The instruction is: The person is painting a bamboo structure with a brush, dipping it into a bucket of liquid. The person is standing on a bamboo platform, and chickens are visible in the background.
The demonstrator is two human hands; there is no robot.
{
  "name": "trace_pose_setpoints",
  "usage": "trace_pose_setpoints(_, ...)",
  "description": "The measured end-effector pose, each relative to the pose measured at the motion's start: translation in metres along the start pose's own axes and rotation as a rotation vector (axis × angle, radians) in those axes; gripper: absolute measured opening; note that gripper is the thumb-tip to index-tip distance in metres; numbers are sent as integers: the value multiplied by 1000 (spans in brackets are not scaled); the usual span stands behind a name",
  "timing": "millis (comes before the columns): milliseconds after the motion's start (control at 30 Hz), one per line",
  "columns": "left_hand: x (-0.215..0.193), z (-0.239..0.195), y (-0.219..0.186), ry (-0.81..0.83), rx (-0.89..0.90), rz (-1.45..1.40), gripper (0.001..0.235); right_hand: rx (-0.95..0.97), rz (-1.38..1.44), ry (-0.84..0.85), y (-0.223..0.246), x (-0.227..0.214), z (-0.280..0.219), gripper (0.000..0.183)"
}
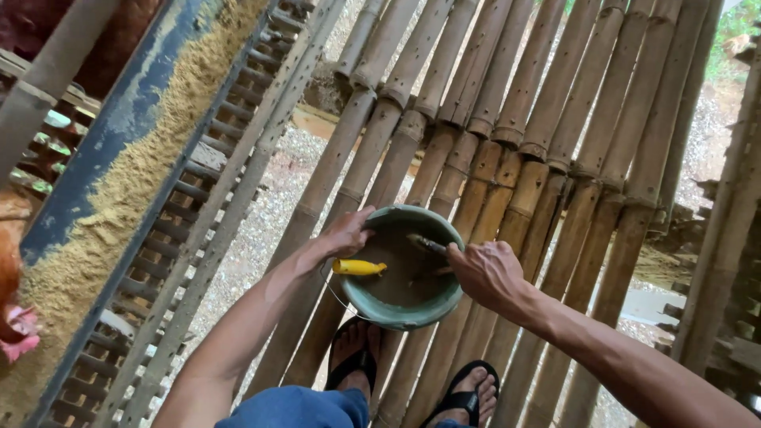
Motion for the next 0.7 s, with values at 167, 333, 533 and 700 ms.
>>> trace_pose_setpoints(167,4,3,3,-15,15,79,19,12,-93,-21,-5,30,25,21)
trace_pose_setpoints(333,9,2,4,-21,36,80,20,33,-85,20,-8,14,41,22)
trace_pose_setpoints(533,5,1,5,-51,39,64,21,60,-131,58,-23,5,43,26)
trace_pose_setpoints(700,8,7,7,-60,59,56,22,104,-163,149,-20,48,61,26)
Point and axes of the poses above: each hand's wrist, its own z-axis towards the middle knuckle, its own x-axis out of the palm, y = z × x, the point moved 10 cm from there along z, towards the middle knuckle, and after that the axes turned 11 degrees about -x, right-handed, at the moved point
